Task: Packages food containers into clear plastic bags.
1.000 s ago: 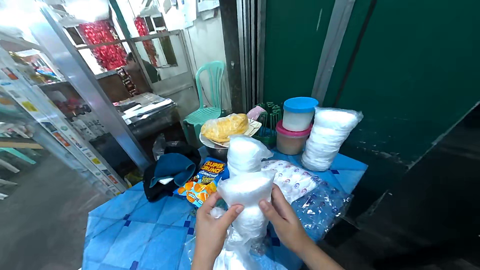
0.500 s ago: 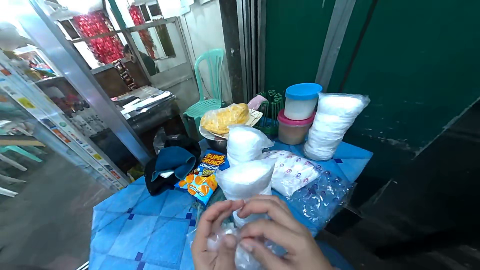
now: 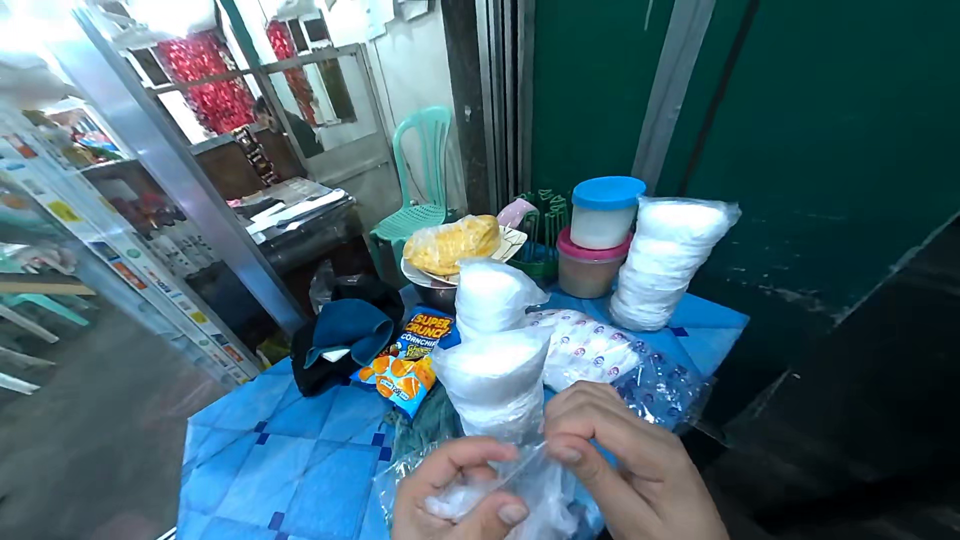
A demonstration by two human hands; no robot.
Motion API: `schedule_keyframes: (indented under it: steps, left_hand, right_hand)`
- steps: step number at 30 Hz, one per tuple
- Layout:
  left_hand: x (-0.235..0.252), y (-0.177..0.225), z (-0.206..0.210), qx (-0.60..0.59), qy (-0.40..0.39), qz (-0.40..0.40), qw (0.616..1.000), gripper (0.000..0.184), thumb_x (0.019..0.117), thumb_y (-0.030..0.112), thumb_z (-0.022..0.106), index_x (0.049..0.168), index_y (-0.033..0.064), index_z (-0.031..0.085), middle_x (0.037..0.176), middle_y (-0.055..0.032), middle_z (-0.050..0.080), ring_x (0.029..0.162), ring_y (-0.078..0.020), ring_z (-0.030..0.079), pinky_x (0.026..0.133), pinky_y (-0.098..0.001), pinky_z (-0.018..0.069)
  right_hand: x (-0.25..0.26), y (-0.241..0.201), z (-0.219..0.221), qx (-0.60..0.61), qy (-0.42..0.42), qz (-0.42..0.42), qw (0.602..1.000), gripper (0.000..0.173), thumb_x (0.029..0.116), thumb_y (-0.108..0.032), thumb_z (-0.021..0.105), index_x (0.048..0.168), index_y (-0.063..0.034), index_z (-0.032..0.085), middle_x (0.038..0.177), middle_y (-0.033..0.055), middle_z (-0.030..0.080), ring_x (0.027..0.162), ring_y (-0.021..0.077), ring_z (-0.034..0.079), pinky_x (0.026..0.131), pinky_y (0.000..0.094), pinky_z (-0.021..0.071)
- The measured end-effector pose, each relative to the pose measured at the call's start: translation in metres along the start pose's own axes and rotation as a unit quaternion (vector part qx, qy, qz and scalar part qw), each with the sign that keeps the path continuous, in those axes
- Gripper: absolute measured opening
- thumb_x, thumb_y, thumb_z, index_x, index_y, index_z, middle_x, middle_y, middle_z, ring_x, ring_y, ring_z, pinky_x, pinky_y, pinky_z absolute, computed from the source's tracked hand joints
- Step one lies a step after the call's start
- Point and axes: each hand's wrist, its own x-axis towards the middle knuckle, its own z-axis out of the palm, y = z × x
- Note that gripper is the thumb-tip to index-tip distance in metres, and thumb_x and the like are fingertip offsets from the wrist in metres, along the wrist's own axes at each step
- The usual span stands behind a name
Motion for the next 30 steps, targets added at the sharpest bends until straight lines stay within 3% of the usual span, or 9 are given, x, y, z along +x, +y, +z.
schedule_keyframes:
  steps: [3, 6, 8, 11, 14, 19, 22, 25, 30]
  left_hand:
    - [0.01, -0.008, -0.017, -0.015, -0.119, -0.004, 0.993, 0.033, 0.101, 0.04, 0.061, 0.087, 0.0131, 0.074, 0.085, 0.007, 0.07, 0.084, 0.0009, 0.064, 0.077, -0.0186, 0.0526]
    - [0.036, -0.002, -0.04, -0.115, -0.185, -0.009, 0.976, 0.048, 0.1009, 0.057, 0.049, 0.083, 0.0189, 0.072, 0.093, 0.0071, 0.069, 0.09, -0.0025, 0.063, 0.08, -0.0213, 0.0503]
    - [0.057, 0.013, -0.047, -0.174, -0.165, -0.068, 0.968, 0.041, 0.0993, 0.052, 0.055, 0.093, 0.0184, 0.078, 0.095, 0.006, 0.073, 0.081, 0.0001, 0.068, 0.071, -0.0169, 0.0567]
    - [0.089, 0.017, -0.047, -0.17, -0.092, -0.172, 0.966, 0.022, 0.0951, 0.041, 0.069, 0.096, 0.0191, 0.073, 0.07, 0.0047, 0.064, 0.051, 0.001, 0.056, 0.047, -0.014, 0.0487]
    - [0.102, -0.005, -0.046, -0.121, 0.003, -0.233, 0.965, 0.014, 0.0988, 0.027, 0.064, 0.101, 0.0131, 0.068, 0.063, 0.0005, 0.056, 0.043, -0.0021, 0.047, 0.04, -0.016, 0.043]
    - [0.081, -0.032, -0.036, -0.138, 0.116, -0.261, 0.948, 0.026, 0.1043, 0.023, 0.051, 0.1, 0.0072, 0.07, 0.079, -0.0058, 0.071, 0.071, -0.0084, 0.07, 0.065, -0.0243, 0.06]
    - [0.073, -0.052, -0.039, -0.211, 0.1, -0.261, 0.937, 0.029, 0.0995, 0.035, 0.06, 0.097, 0.0091, 0.072, 0.078, -0.006, 0.071, 0.068, -0.0095, 0.07, 0.063, -0.0258, 0.0607]
    - [0.069, -0.063, -0.051, -0.229, 0.05, -0.238, 0.943, 0.038, 0.0871, 0.041, 0.078, 0.109, 0.0108, 0.072, 0.086, -0.0059, 0.074, 0.073, -0.0096, 0.072, 0.067, -0.0265, 0.0617]
    - [0.05, -0.055, -0.04, -0.16, 0.146, -0.256, 0.942, 0.029, 0.1077, 0.009, 0.029, 0.11, 0.0083, 0.058, 0.08, 0.0006, 0.072, 0.072, -0.0043, 0.071, 0.066, -0.0221, 0.0607]
  right_hand:
    - [0.009, -0.012, -0.01, 0.315, -0.045, 0.129, 0.939, 0.031, 0.1062, -0.038, 0.05, 0.096, -0.0151, 0.068, 0.083, -0.0042, 0.067, 0.083, 0.0054, 0.066, 0.082, 0.0268, 0.0569]
    - [0.032, -0.014, -0.033, 0.435, -0.155, 0.182, 0.868, 0.03, 0.1024, -0.043, 0.057, 0.093, -0.0171, 0.067, 0.071, -0.0063, 0.064, 0.066, 0.0017, 0.064, 0.067, 0.0203, 0.057]
    - [0.057, -0.012, -0.044, 0.369, -0.18, 0.174, 0.895, 0.025, 0.0991, -0.042, 0.063, 0.097, -0.0182, 0.073, 0.076, -0.0052, 0.069, 0.069, 0.0004, 0.066, 0.068, 0.0176, 0.0562]
    - [0.093, -0.005, -0.042, 0.247, -0.138, 0.228, 0.932, 0.015, 0.1001, -0.02, 0.063, 0.101, -0.0116, 0.075, 0.08, 0.0005, 0.069, 0.066, 0.0056, 0.065, 0.061, 0.0213, 0.0579]
    - [0.112, 0.014, -0.032, 0.155, -0.145, 0.329, 0.92, 0.012, 0.1011, -0.01, 0.061, 0.105, -0.0041, 0.07, 0.08, 0.0062, 0.068, 0.057, 0.0088, 0.06, 0.051, 0.0222, 0.0523]
    - [0.102, 0.032, -0.026, 0.107, -0.198, 0.373, 0.9, 0.015, 0.1053, -0.016, 0.055, 0.105, -0.0069, 0.067, 0.078, 0.0056, 0.067, 0.056, 0.0084, 0.058, 0.049, 0.0216, 0.0476]
    - [0.09, 0.044, -0.022, 0.112, -0.209, 0.381, 0.894, 0.011, 0.1013, -0.007, 0.057, 0.106, -0.006, 0.068, 0.085, 0.0061, 0.067, 0.069, 0.0113, 0.062, 0.06, 0.0268, 0.0518]
    - [0.083, 0.052, -0.019, 0.121, -0.181, 0.392, 0.894, 0.011, 0.0981, -0.007, 0.06, 0.105, -0.0068, 0.069, 0.084, 0.006, 0.066, 0.064, 0.0106, 0.059, 0.053, 0.0238, 0.0482]
    - [0.07, 0.054, -0.013, 0.08, -0.13, 0.404, 0.902, 0.016, 0.0974, -0.002, 0.063, 0.11, -0.0069, 0.07, 0.087, 0.0087, 0.068, 0.057, 0.0125, 0.056, 0.05, 0.0261, 0.0471]
